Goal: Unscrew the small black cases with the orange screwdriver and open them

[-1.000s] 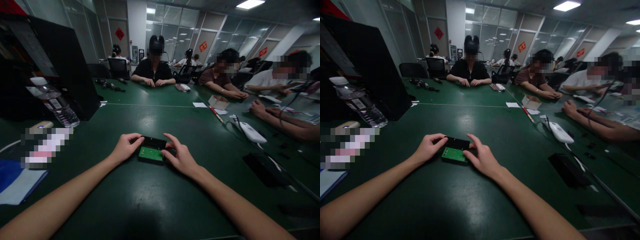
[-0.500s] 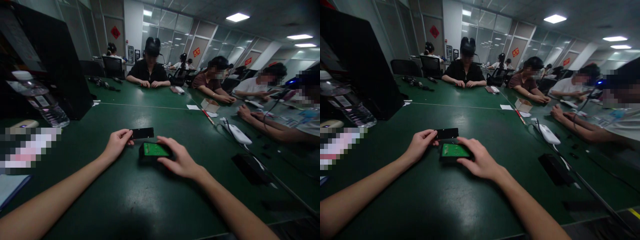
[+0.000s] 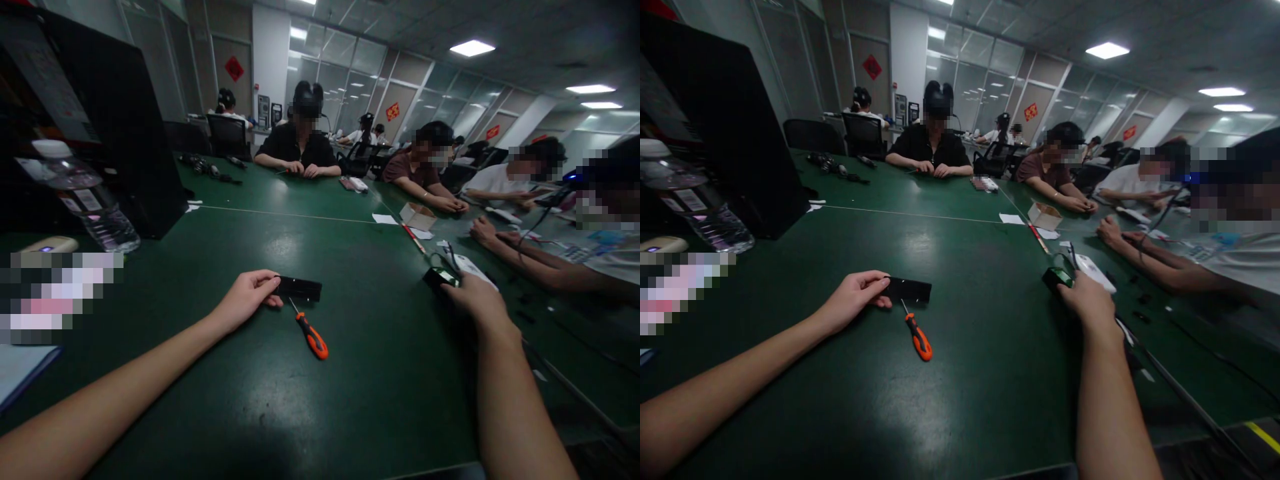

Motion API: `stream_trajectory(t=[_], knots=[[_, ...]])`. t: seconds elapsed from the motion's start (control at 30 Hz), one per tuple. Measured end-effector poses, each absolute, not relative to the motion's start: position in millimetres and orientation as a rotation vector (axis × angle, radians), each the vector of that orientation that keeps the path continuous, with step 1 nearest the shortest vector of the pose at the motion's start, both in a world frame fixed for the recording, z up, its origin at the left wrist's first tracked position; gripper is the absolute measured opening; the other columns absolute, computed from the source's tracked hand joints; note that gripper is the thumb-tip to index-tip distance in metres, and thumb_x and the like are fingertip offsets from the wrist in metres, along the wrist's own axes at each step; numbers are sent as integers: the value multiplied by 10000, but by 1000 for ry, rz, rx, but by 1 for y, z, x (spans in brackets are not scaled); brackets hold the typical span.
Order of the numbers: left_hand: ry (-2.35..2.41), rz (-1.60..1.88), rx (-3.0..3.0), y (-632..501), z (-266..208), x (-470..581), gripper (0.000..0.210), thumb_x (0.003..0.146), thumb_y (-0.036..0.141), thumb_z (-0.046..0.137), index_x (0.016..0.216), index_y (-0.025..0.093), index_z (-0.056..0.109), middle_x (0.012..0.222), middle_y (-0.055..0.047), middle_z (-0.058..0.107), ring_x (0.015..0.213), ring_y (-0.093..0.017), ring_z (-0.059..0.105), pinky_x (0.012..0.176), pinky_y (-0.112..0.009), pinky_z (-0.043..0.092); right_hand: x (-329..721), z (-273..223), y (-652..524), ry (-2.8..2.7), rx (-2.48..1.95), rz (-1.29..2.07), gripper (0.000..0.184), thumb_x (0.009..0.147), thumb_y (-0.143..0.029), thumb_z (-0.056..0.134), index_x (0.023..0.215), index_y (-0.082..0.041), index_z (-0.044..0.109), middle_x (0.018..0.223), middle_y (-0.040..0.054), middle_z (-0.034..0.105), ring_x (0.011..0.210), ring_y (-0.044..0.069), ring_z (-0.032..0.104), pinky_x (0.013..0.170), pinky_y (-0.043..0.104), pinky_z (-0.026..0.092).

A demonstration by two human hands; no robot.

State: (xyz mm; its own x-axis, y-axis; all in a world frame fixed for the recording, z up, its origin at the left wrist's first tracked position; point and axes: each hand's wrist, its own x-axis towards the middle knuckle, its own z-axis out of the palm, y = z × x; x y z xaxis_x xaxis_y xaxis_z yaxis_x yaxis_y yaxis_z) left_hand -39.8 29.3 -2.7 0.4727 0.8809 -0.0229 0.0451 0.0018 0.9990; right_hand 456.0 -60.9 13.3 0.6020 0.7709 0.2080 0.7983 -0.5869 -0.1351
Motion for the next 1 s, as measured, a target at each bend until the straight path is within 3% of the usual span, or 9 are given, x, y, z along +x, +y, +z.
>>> stream_trajectory(t=[0.1,0.2,0.37,0.47,0.57,0.67,0.8,0.9,1.0], knots=[[857,817,1433,28,-2,-39,343,857,425,721,1000,114,697,774,-68,749,660,-174,738,630,-261,581,442,17,-53,-1218,-2723,-150,432,784,-334,656,1124,-75,711,1158,304,680,1047,444,666,821,549,530],[832,811,1474,25,-2,-38,328,856,404,719,1004,112,730,778,-70,754,672,-176,735,641,-268,579,394,23,-40,-1357,-2453,-266,467,916,-397,528,1286,-133,634,1390,252,579,1274,390,562,998,546,478],[804,813,1657,20,-1,-40,319,898,363,657,1043,111,788,710,-54,748,675,-166,697,704,-271,555,263,18,-41,-1753,-1387,383,453,1043,-465,381,1340,-194,590,1320,154,649,1067,232,704,940,419,569],[742,849,1783,18,-2,-41,297,910,348,638,1034,135,804,719,-46,733,699,-174,685,702,-270,543,207,9,-55,-2023,-1209,465,468,1028,-413,479,1460,-238,514,1480,146,541,1208,242,652,1063,441,519],[673,877,1857,17,-2,-40,286,930,331,615,1021,140,808,779,-59,737,689,-167,672,670,-263,533,185,3,-65,-2093,-1170,454,408,1037,-323,464,1420,-230,567,1414,132,604,1282,246,607,1102,442,498],[654,872,1949,14,-2,-40,272,944,311,606,1022,147,809,887,-80,760,698,-155,665,676,-259,526,179,1,-66,-2071,-1164,558,377,1037,-239,421,1355,-227,623,1249,115,704,1052,207,709,972,399,580],[699,807,2012,11,0,-39,394,932,303,627,1303,187,694,1101,-95,754,742,-146,670,705,-265,533,192,9,-59,-2161,-1190,545,448,979,-128,423,1376,-214,614,1262,108,718,1127,217,698,1001,418,566],[738,788,1919,11,0,-39,655,903,311,652,1519,205,457,1220,-121,711,755,-141,688,681,-259,534,241,26,-49,-2244,-1381,343,543,916,-65,416,1398,-225,610,1350,104,681,1241,244,645,1075,457,507],[743,776,1883,11,0,-39,620,911,313,620,1494,175,462,1185,-131,713,775,-150,706,702,-269,546,323,44,-46,-1982,-1950,-93,605,847,-43,447,1410,-184,618,1322,170,682,1156,313,673,995,472,518]])
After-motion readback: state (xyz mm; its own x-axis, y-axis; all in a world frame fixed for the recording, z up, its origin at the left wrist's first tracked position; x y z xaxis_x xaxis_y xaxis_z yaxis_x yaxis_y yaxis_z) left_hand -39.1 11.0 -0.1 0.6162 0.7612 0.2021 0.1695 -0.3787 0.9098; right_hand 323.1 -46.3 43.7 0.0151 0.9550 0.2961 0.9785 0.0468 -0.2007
